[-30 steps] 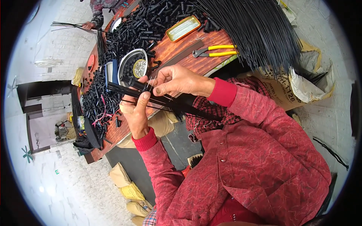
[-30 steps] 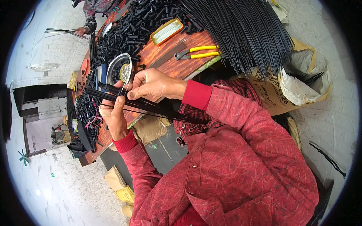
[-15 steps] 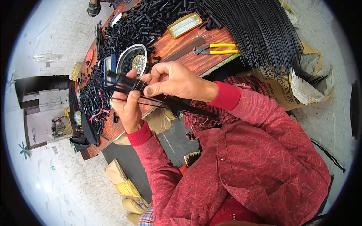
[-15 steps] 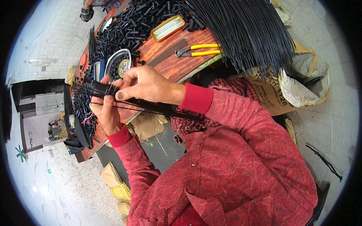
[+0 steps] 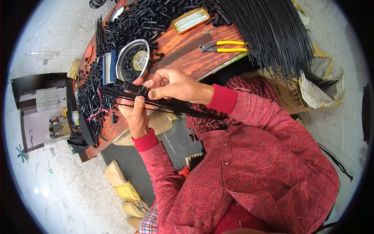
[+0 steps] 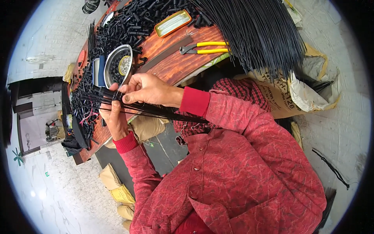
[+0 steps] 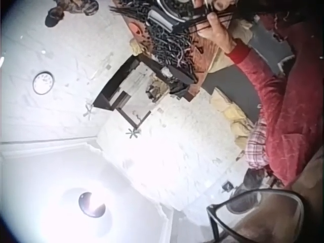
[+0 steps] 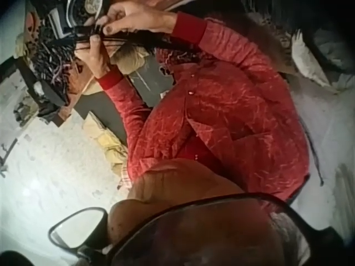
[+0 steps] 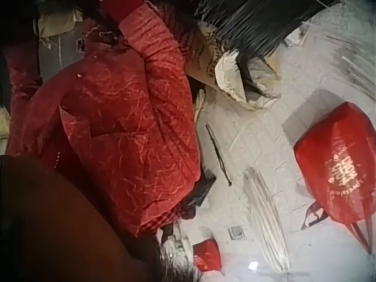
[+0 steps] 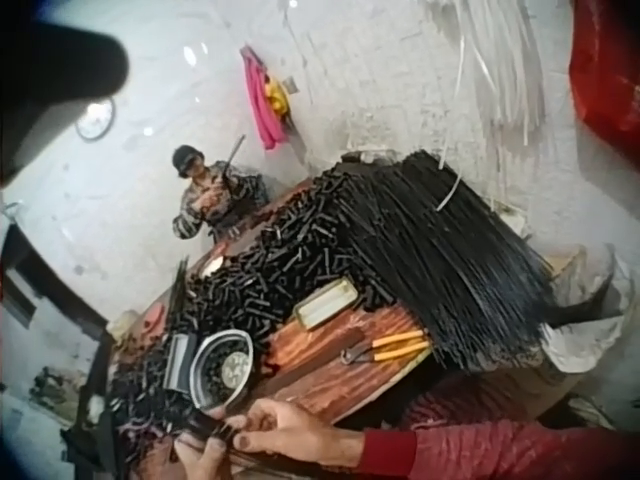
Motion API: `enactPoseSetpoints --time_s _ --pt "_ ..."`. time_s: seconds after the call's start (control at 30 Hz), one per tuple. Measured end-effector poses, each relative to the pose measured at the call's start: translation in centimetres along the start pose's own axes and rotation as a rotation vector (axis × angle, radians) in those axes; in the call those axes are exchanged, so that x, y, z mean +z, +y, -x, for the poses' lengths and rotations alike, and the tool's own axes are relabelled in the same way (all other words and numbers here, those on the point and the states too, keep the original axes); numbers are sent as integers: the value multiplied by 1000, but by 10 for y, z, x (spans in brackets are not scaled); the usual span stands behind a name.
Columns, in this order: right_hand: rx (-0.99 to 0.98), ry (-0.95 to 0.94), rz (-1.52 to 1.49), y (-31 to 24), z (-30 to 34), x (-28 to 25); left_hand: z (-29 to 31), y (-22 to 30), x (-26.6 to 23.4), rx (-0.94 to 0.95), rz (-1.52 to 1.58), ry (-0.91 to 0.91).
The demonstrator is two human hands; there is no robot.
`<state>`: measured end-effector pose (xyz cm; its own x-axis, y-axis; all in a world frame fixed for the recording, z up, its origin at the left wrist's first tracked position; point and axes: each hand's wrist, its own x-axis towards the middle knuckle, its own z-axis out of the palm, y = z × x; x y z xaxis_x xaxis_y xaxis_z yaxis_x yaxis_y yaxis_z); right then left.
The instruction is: Assembling electrical cable harnesses by organizing wires and attaching components using handheld tools.
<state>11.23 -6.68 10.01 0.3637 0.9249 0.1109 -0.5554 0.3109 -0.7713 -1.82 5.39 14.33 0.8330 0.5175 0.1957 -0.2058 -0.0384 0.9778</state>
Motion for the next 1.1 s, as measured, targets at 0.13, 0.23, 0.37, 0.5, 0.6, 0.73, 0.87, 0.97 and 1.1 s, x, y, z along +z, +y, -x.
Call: enactPoseSetpoints --time_s 0.13,0.23,0.37,0.5,0.6,0.73,0.87,0.97,1.1 --pt "-82 6 75 3 2 1 2 7 6 -32 -2 27" --pt "-134 -1 98 6 2 1 2 11 12 -30 -4 42" --pt "-32 -8 46 -7 7 4 4 9 2 -50 86 112" --pt "-92 -11 -14 -9 7 11 0 -4 -10 24 48 173" --pt "-203 87 37 -8 7 17 -10 -7 -3 62 163 89" --pt "-273 352 487 -3 2 8 -20 -23 9 12 255 90" --pt "-446 453 683 -4 4 10 -17 0 24 -56 123 109" --pt "-499 453 746 -6 7 11 -13 14 36 -108 3 140" --pt "-448 416 705 -7 10 14 -11 20 33 -108 -90 148"
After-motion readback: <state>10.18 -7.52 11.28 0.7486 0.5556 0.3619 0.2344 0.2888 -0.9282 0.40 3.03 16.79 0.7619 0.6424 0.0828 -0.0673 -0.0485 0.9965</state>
